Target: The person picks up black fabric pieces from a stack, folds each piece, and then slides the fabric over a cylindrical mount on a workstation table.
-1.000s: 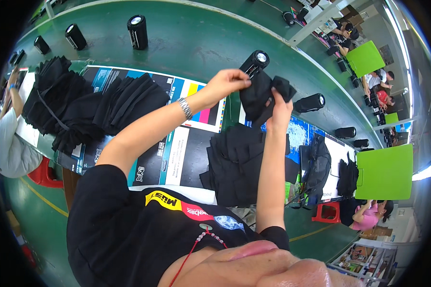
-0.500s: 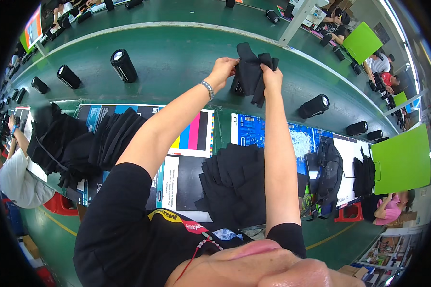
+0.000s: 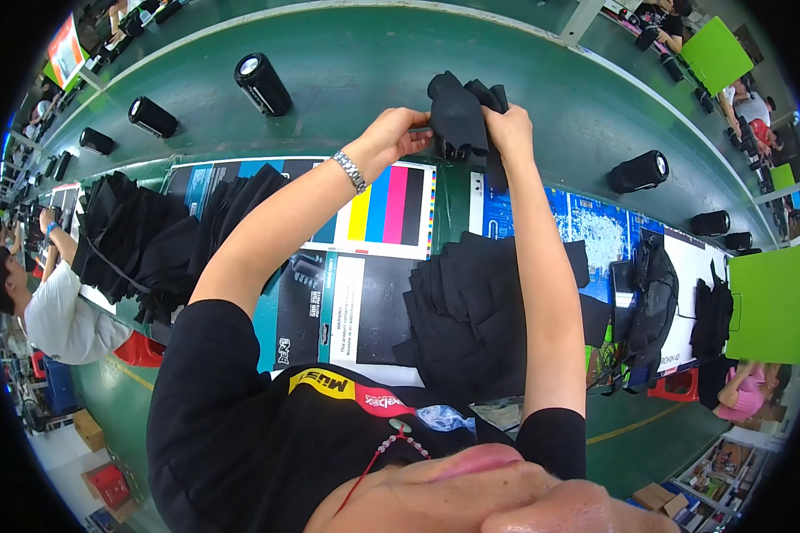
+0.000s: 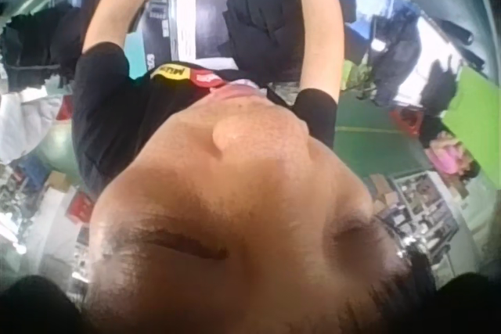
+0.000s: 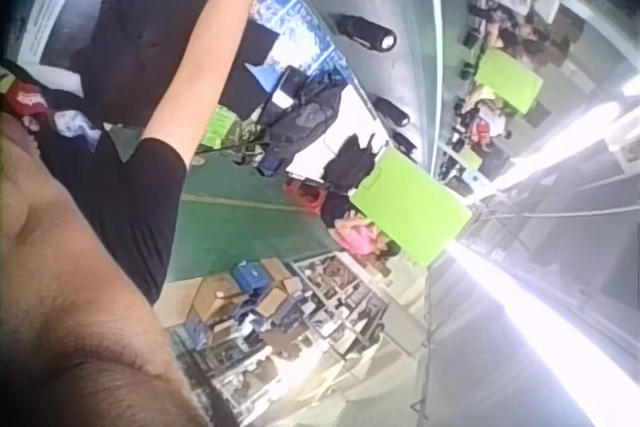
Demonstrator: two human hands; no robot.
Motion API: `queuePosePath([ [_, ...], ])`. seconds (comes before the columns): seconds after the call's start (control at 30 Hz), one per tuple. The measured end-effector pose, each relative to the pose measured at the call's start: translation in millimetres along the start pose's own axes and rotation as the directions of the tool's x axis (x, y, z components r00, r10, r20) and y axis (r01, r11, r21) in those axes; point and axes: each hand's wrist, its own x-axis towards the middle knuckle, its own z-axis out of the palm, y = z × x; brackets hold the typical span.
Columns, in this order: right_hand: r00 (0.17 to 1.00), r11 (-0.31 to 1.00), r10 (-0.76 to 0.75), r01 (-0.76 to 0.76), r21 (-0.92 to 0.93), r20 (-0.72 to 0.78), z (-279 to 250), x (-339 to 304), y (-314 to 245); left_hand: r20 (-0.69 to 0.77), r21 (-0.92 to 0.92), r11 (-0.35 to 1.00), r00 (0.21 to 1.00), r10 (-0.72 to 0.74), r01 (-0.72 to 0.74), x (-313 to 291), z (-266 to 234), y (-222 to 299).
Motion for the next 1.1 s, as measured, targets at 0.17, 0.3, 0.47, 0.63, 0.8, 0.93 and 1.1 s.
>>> queuePosePath([
  [0.17, 1.0, 1.0, 0.016, -0.016, 0.013, 0.019, -2, 1, 10, 0.045, 0.057, 0.994, 0.995, 0.093, -0.096, 9, 15, 10],
  [0.3, 0.999, 0.999, 0.045, -0.045, -0.001, 0.01, 3, -5, 10, 0.138, -0.106, 0.994, 0.99, 0.022, -0.007, 19, 46, 14],
  [0.47, 1.0, 0.983, 0.022, -0.018, 0.184, -0.015, -14, 11, 54, 0.086, 0.41, 0.876, 0.967, 0.239, -0.253, 55, 58, -10],
  [0.63, 0.995, 0.992, 0.093, -0.097, 0.08, 0.048, -10, -2, 36, 0.166, 0.73, 0.449, 0.771, 0.615, -0.516, 110, 13, -51],
  [0.8, 0.998, 0.989, 0.06, -0.056, -0.137, 0.022, -11, 11, 78, 0.321, 0.915, -0.025, 0.687, 0.651, -0.404, 119, 25, -70],
  [0.93, 0.996, 0.942, 0.083, -0.065, -0.329, 0.04, -9, 12, 83, 0.464, 0.883, -0.275, 0.628, 0.625, -0.38, 113, 23, -73],
  [1.1, 0.998, 0.942, 0.063, -0.051, -0.331, 0.024, -12, 14, 81, 0.415, 0.906, -0.245, 0.613, 0.672, -0.344, 104, 36, -58],
])
